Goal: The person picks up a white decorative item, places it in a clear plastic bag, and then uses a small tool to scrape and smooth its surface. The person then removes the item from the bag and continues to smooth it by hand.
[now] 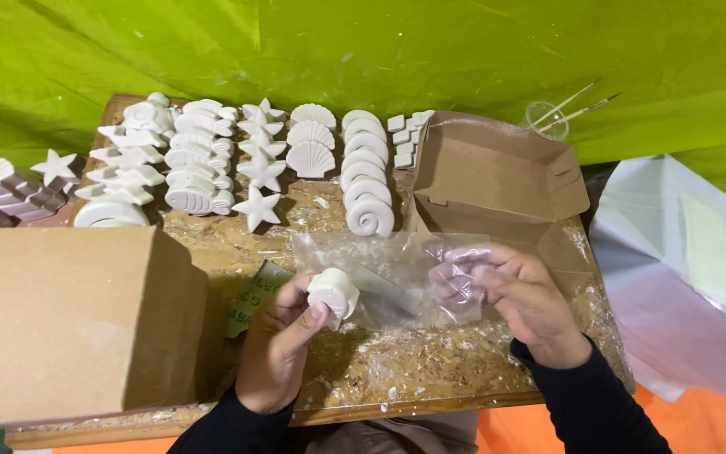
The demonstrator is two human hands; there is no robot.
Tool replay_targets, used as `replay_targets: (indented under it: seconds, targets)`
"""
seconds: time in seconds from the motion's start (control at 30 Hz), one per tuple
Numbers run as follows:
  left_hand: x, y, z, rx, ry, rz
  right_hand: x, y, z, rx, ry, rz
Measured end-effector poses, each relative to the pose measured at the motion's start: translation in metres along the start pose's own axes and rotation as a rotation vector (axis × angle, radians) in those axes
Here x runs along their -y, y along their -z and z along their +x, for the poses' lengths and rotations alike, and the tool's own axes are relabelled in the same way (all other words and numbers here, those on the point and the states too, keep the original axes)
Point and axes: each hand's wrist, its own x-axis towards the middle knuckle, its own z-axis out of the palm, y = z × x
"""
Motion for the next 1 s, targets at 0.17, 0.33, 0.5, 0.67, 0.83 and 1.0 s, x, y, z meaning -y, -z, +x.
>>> replay_targets:
  seconds: [0.17, 0.33, 0.5, 0.67, 0.83, 1.0]
  targets:
    - [-0.003, -0.003, 0.003, -0.016, -0.090, 0.334, 0.008, 0.011, -0.001, -0.092, 0.156, -0.398]
    - [-0.008, -0.021, 0.001, -0.019, -0.388, 0.586, 0.039, 0.015, 0.021, 0.111, 0.069, -0.847]
    - [-0.045, -0.058, 0.003, 0.336, -0.348, 0.681, 0.075, -0.028, 0.062, 0.516, 0.112, -0.944]
    - [-0.034, -0.059, 0.014, 0.294, -0.261, 0.610, 0.085, -0.053, 0.070, 0.396, 0.130, -0.892]
    - [-0.032, -0.058, 0.021, 0.094, -0.259, 0.507, 0.062, -0.050, 0.047, -0.028, 0.615, -0.998]
    - [-0.030, -0.057, 0.029, -0.078, -0.329, 0.428, 0.030, -0.054, 0.030, -0.044, 0.369, -0.796]
